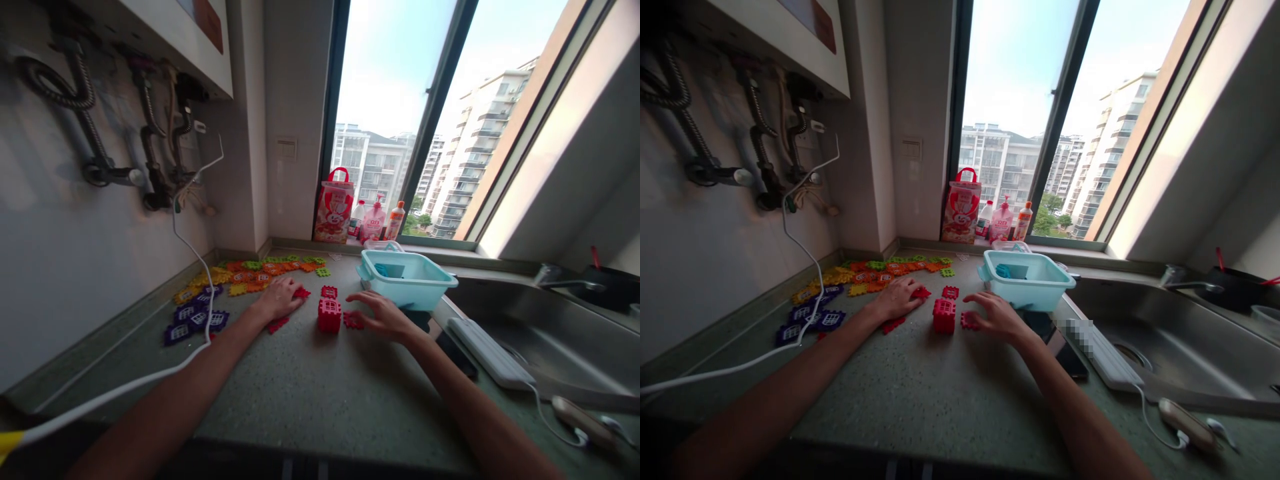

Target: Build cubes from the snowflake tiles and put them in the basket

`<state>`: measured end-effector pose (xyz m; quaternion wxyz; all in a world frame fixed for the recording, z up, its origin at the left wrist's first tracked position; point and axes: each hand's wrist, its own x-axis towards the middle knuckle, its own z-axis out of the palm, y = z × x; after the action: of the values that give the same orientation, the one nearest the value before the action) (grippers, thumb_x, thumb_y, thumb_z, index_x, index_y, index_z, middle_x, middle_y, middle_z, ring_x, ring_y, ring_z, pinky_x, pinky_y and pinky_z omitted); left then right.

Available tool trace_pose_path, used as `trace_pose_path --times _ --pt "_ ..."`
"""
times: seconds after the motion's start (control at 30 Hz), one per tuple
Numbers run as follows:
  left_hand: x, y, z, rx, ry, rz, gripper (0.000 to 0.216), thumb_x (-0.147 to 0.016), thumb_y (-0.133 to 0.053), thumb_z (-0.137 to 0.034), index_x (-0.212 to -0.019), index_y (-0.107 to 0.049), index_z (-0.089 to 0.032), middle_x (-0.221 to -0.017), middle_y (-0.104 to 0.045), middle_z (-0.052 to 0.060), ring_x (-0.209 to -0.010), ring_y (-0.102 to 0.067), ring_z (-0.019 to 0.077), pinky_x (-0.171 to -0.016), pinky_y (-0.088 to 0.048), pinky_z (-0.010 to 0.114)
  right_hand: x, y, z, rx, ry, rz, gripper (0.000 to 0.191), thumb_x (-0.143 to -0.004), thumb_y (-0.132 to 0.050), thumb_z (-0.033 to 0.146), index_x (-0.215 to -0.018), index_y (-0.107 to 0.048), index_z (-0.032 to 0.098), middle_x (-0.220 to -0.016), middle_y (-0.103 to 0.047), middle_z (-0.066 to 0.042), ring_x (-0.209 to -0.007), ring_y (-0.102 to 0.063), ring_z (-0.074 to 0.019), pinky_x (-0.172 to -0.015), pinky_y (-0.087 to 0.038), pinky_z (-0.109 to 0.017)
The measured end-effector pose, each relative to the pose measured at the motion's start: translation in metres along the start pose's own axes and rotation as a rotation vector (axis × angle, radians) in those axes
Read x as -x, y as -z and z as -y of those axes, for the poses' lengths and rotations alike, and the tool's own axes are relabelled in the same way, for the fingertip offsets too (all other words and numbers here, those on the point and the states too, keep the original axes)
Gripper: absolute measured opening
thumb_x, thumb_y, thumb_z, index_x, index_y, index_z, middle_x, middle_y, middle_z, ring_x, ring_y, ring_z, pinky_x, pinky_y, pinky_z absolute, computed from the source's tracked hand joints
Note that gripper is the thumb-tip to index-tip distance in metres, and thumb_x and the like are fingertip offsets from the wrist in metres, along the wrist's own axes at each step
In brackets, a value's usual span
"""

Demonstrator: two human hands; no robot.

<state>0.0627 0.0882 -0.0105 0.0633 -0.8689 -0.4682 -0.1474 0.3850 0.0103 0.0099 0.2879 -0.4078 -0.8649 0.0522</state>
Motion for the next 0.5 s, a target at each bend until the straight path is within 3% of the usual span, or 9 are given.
trace_pose_path --times 0.1,0.2,0.3,0.43,0.5 --pt "0.008 0.01 0.001 -0.068 -0.012 0.008 0.03 -0.095 -0.06 -0.045 -0.11 -0.072 -0.023 -0.111 -0.069 0.012 -0.11 -0.064 0.0296 -0.099 -0.049 0.042 0.006 -0.001 -0.01 -0.016 0.039 0.125 0.029 -0.091 -0.07 0.034 -0.118 -0.075 0.026 -0.117 -0.076 -0.008 -0.105 -0.072 -0.0272 -0.096 -0.057 -0.043" --pt "0.015 0.016 0.005 -0.088 -0.016 0.033 0.026 -0.094 -0.061 -0.043 -0.104 -0.073 -0.022 -0.105 -0.069 0.012 -0.104 -0.065 0.0305 -0.093 -0.051 0.043 0.006 -0.004 -0.016 -0.003 0.048 0.149 0.02 -0.091 -0.069 0.033 -0.107 -0.078 0.026 -0.098 -0.079 -0.004 -0.086 -0.074 -0.0227 -0.083 -0.06 -0.036" --pt "0.017 0.019 0.008 -0.074 -0.009 0.047 0.023 -0.09 -0.064 -0.041 -0.1 -0.072 -0.022 -0.102 -0.069 0.012 -0.1 -0.066 0.03 -0.091 -0.051 0.041 0.004 -0.003 -0.018 0.073 0.023 0.007 0.019 -0.088 -0.072 0.032 -0.105 -0.078 0.026 -0.098 -0.078 -0.005 -0.086 -0.074 -0.0232 -0.08 -0.061 -0.036" --pt "0.014 0.019 0.009 -0.068 -0.02 0.054 0.022 -0.086 -0.065 -0.04 -0.098 -0.072 -0.022 -0.101 -0.069 0.012 -0.099 -0.066 0.0305 -0.09 -0.051 0.041 -0.003 0.0 -0.004 0.035 0.058 -0.259 0.027 -0.088 -0.069 0.025 -0.114 -0.075 0.026 -0.119 -0.075 -0.009 -0.107 -0.072 -0.0261 -0.096 -0.059 -0.043" --pt "0.014 0.02 0.007 -0.061 -0.023 0.058 0.024 -0.086 -0.065 -0.04 -0.099 -0.073 -0.021 -0.101 -0.069 0.012 -0.099 -0.065 0.0313 -0.089 -0.051 0.042 -0.008 -0.002 0.01 -0.04 0.084 -0.319 0.026 -0.091 -0.067 0.025 -0.116 -0.074 0.026 -0.122 -0.074 -0.009 -0.109 -0.072 -0.025 -0.098 -0.058 -0.042"
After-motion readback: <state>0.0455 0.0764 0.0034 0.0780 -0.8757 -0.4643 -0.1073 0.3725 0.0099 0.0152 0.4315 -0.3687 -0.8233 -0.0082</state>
